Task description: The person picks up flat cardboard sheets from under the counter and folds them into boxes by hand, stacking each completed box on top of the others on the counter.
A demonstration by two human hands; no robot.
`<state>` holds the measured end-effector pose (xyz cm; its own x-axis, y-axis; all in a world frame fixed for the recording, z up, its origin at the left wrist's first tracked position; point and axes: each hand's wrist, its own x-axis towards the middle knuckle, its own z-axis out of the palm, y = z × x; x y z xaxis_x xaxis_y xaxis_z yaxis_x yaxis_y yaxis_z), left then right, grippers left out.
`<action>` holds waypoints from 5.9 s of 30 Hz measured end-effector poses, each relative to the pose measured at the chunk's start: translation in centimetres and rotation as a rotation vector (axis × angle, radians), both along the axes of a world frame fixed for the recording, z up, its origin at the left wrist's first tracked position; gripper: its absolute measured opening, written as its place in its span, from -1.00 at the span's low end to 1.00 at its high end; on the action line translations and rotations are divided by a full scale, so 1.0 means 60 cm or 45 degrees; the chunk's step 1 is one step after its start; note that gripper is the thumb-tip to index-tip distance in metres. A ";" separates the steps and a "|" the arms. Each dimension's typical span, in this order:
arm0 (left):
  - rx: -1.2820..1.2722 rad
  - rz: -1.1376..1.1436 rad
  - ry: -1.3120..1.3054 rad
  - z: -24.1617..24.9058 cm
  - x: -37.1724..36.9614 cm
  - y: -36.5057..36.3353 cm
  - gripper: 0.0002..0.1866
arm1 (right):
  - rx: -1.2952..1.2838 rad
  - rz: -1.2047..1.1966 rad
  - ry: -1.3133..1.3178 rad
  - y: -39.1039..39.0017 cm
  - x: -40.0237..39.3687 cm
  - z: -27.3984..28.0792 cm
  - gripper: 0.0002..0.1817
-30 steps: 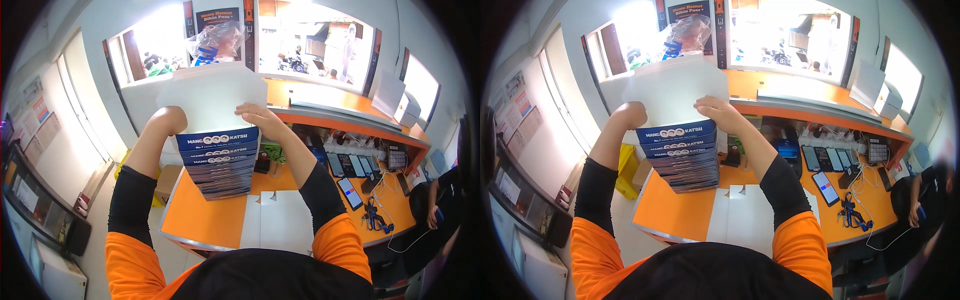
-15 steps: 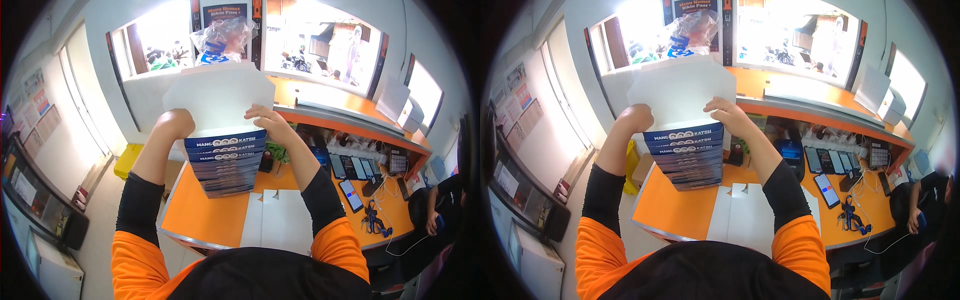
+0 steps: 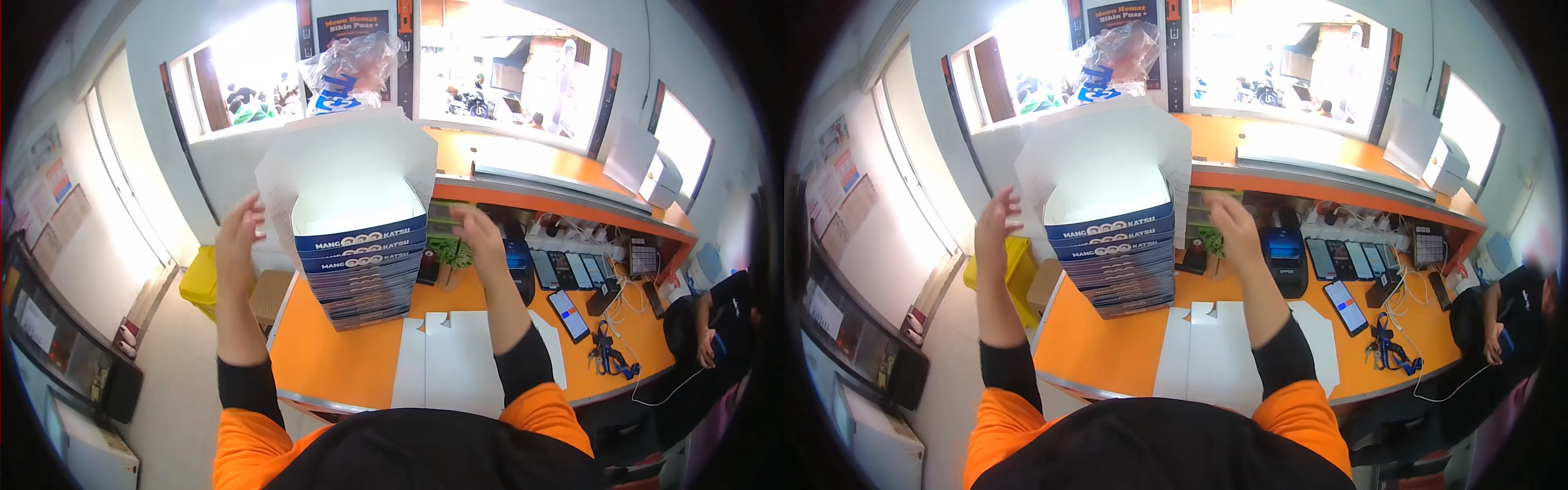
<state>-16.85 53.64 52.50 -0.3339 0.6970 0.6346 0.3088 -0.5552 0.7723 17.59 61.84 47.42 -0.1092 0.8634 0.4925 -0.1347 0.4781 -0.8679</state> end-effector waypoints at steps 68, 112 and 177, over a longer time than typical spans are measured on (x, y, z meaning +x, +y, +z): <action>-0.961 -2.012 -1.144 -0.162 0.522 -0.101 -0.67 | 0.721 -1.141 -0.947 -0.330 0.136 -0.077 -0.56; 0.028 -0.973 0.120 -0.083 0.323 -0.094 -0.81 | 0.337 -0.806 -0.810 -0.282 0.136 -0.050 0.12; -0.893 -2.675 -0.194 -0.196 0.373 -0.142 -0.51 | -0.211 1.281 -0.889 -0.267 0.074 0.093 -0.72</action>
